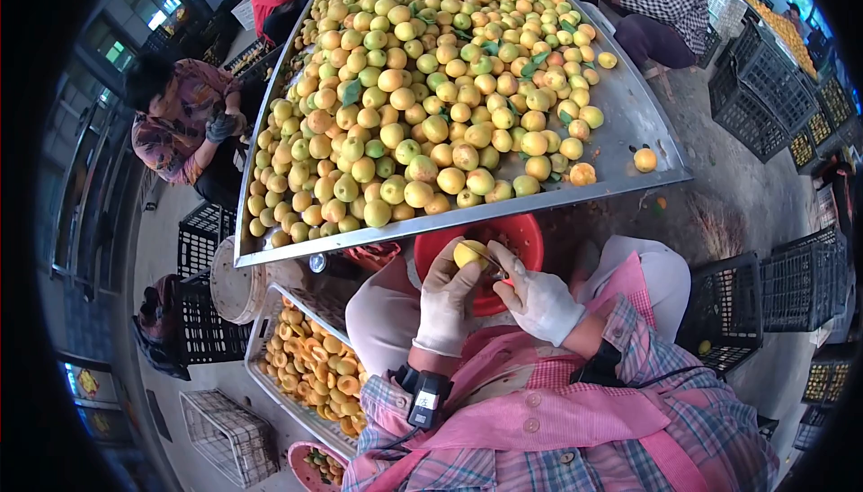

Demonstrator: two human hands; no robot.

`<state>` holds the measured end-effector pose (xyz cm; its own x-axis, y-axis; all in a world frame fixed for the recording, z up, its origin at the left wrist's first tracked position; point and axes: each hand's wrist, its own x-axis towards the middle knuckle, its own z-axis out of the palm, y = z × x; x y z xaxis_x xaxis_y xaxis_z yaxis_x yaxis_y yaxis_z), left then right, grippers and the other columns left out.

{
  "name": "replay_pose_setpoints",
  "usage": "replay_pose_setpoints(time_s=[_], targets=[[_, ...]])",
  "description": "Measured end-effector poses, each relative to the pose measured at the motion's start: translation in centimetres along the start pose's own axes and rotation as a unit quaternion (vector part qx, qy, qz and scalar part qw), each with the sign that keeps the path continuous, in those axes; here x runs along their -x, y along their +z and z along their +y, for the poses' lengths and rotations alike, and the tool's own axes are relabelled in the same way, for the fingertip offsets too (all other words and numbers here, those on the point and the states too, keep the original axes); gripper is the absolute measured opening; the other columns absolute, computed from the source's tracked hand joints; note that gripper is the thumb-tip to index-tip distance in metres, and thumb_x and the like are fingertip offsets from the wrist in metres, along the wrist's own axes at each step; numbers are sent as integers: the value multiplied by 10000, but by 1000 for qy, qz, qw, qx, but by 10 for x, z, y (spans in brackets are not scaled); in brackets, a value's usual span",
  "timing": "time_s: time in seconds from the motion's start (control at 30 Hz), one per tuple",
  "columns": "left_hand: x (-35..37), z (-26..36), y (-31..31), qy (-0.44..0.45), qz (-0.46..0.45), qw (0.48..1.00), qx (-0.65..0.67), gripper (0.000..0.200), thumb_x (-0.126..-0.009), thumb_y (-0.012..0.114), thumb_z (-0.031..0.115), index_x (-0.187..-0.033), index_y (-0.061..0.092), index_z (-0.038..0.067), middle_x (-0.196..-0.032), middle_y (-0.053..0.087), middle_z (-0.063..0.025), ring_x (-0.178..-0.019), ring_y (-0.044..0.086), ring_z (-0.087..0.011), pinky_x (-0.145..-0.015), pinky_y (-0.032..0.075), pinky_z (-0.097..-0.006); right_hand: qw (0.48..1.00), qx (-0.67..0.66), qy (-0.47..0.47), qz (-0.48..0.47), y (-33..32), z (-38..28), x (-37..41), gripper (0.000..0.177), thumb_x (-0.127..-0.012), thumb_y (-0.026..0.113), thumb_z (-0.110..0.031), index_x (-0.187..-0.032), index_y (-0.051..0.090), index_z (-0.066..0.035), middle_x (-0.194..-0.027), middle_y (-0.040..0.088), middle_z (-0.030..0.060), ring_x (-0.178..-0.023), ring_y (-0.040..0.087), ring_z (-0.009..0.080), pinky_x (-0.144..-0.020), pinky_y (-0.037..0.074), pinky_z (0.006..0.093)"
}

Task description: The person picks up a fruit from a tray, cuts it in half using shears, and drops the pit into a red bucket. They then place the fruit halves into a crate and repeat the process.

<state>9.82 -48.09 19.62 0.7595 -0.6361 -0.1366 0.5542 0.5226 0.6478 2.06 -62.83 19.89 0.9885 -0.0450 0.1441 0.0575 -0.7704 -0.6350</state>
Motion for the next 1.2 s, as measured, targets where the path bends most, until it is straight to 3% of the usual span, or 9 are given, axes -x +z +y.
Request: replay_pose_setpoints(time_s=[0.07, 0.23, 0.37, 0.43, 0.53, 0.77, 0.93, 1.07, 1.2], targets=[[5, -3, 11, 59, 104, 955, -271, 491, -895, 663, 76, -1333, 461, -15, -1209, 583, -94, -1079, 574, -160, -977, 444, -280, 999, 41, 1, -15, 0, 1, -2, 661, -940, 516, -243, -1488, 201, -49, -594, 608, 164, -537, 624, 335, -489, 476, 461], [4, -3, 22, 91, 119, 972, -180, 563, -881, 677, 40, -1377, 418, -20, -1207, 584, -80, -1096, 563, -151, -934, 480, -266, 999, -37, -17, 21, -1, 4, -5, 681, -928, 546, -239, -1486, 205, -48, -884, 653, 220, -615, 647, 341, -542, 504, 447], [2, 0, 12, -24, 32, 999, -9, 612, -876, 700, 83, -1392, 390, -29, -1192, 581, -72, -1074, 558, -138, -926, 472, -261, 992, -79, -62, 79, 0, 6, -4, 682, -921, 558, -212, -1481, 206, -44, -1167, 599, 238, -712, 662, 358, -604, 523, 443], [4, 0, 15, -33, 29, 999, -22, 632, -875, 709, 105, -1397, 381, -34, -1190, 579, -71, -1070, 556, -134, -927, 467, -261, 992, -86, -66, 60, -2, 10, -3, 680, -919, 556, -209, -1480, 209, -46, -1149, 607, 234, -723, 661, 365, -608, 523, 451], [11, 6, 37, 81, 64, 946, -307, 653, -880, 715, 157, -1396, 372, -50, -1197, 581, -75, -1076, 552, -129, -947, 455, -264, 995, -87, -51, 9, -12, 8, -3, 679, -914, 555, -204, -1478, 212, -46, -1119, 619, 229, -742, 662, 374, -614, 524, 458], [9, 4, 30, -8, 72, 994, -77, 610, -878, 715, 142, -1372, 418, -57, -1199, 592, -87, -1068, 566, -143, -962, 452, -274, 993, -44, -74, 79, -4, 3, -5, 675, -897, 554, -195, -1466, 227, -36, -980, 652, 216, -692, 661, 348, -576, 518, 451], [11, 6, 37, 133, 66, 914, -377, 526, -913, 679, 205, -1325, 471, -46, -1172, 598, -82, -1037, 574, -139, -912, 466, -261, 999, -34, -37, -4, -15, 5, -6, 668, -892, 562, -195, -1461, 246, -43, -1011, 650, 211, -688, 661, 345, -573, 518, 447], [11, 9, 44, 113, 76, 947, -291, 497, -931, 656, 247, -1300, 491, -41, -1146, 598, -71, -1020, 575, -134, -901, 461, -257, 994, -82, -65, 31, -12, 4, -7, 631, -873, 551, -135, -1443, 298, -37, -1235, 577, 204, -780, 667, 366, -666, 547, 435], [11, 11, 37, -14, 40, 998, -55, 510, -938, 645, 266, -1310, 475, -38, -1137, 598, -64, -1037, 569, -138, -928, 448, -263, 993, -46, -76, 75, -6, 1, -7, 686, -879, 572, -178, -1466, 243, -45, -1038, 653, 195, -681, 661, 343, -573, 521, 441]])
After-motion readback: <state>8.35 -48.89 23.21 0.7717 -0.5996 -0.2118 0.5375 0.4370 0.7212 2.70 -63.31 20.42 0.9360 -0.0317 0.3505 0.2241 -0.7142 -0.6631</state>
